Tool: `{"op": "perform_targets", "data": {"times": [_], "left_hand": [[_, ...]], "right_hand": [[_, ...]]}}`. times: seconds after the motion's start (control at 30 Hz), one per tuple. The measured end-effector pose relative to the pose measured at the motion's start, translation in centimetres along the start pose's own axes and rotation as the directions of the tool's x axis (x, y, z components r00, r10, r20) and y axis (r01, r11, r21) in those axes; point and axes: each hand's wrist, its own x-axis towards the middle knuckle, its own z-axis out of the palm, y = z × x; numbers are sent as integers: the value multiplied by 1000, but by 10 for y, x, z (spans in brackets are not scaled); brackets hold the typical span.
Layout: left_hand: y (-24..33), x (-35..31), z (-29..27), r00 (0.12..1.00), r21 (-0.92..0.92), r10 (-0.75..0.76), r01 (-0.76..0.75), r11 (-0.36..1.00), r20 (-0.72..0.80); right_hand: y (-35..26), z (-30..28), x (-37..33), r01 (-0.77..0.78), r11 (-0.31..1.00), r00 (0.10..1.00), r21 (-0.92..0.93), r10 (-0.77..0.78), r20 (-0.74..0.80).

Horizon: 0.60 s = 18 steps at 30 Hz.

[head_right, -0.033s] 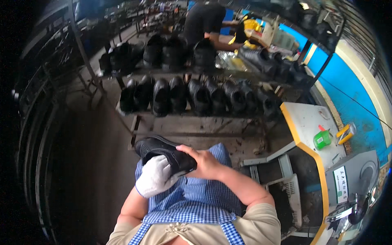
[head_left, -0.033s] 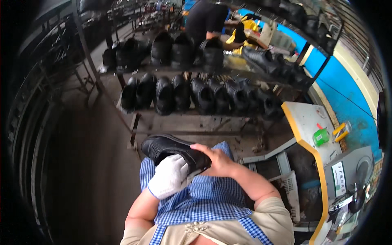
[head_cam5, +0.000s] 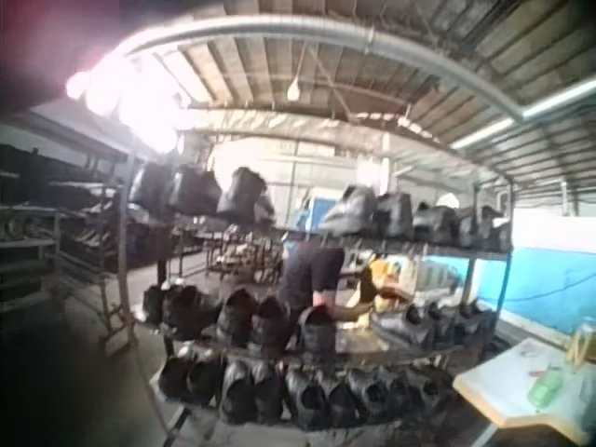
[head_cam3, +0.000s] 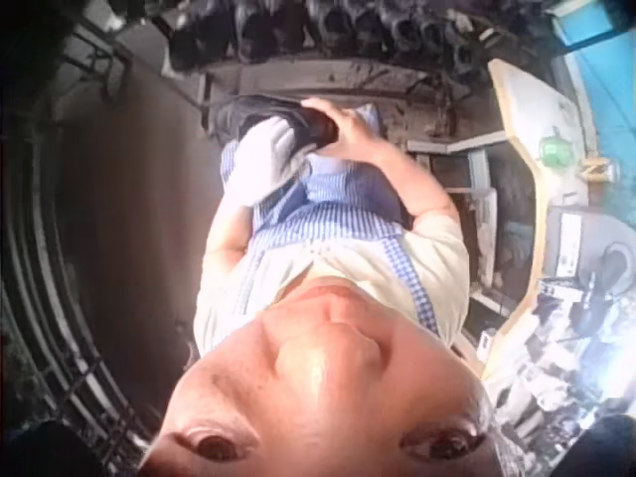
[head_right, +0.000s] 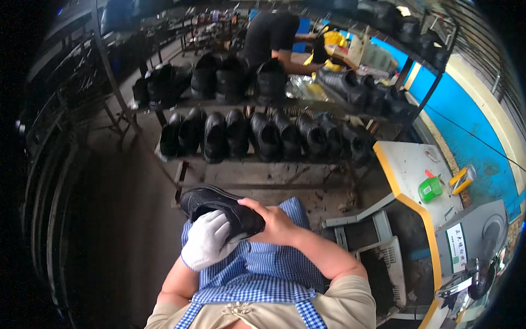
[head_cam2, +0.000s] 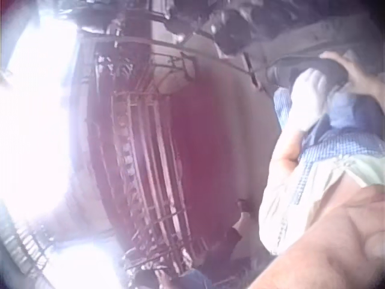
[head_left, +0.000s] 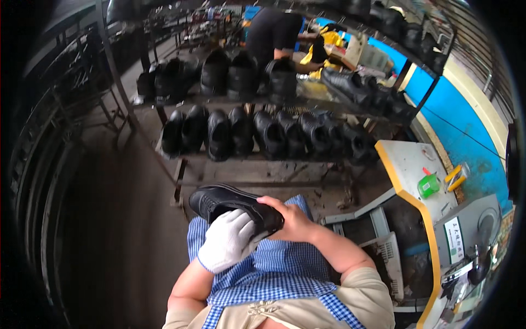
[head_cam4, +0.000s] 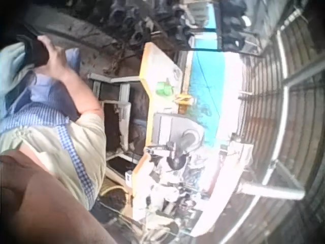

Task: The person uses a small metal tool to scrape and clean the seams and edges of black shoes. They handle the shoes one at a time, picking them up from a nearby rack, performing the scraping action, and then placing them back on the rack.

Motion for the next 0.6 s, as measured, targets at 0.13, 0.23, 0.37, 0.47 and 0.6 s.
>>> {"op": "perform_targets", "data": {"times": [0.13, 0.23, 0.37, 0.47, 0.6], "left_hand": [[12, -20, -25, 900, -149, -8, -64, 987, -435], [-6, -53, -5, 772, -398, -206, -66, 915, -601], [-3, -69, 30, 678, -779, -682, 260, 571, -274], [1, -71, 34, 722, -833, -681, 298, 466, -122], [-5, -81, 43, 729, -832, -683, 350, 431, -48]], "right_hand": [[-5, -36, 1, 50, 988, 962, 146, -8, -274], [-28, -76, 25, 131, 887, 815, 444, 158, -557], [-77, -138, 104, 439, 868, 585, 231, -82, -807], [-94, -182, 182, 457, 889, 481, -30, -275, -832], [-89, -215, 273, 278, 956, 462, -94, -219, -860]]}}
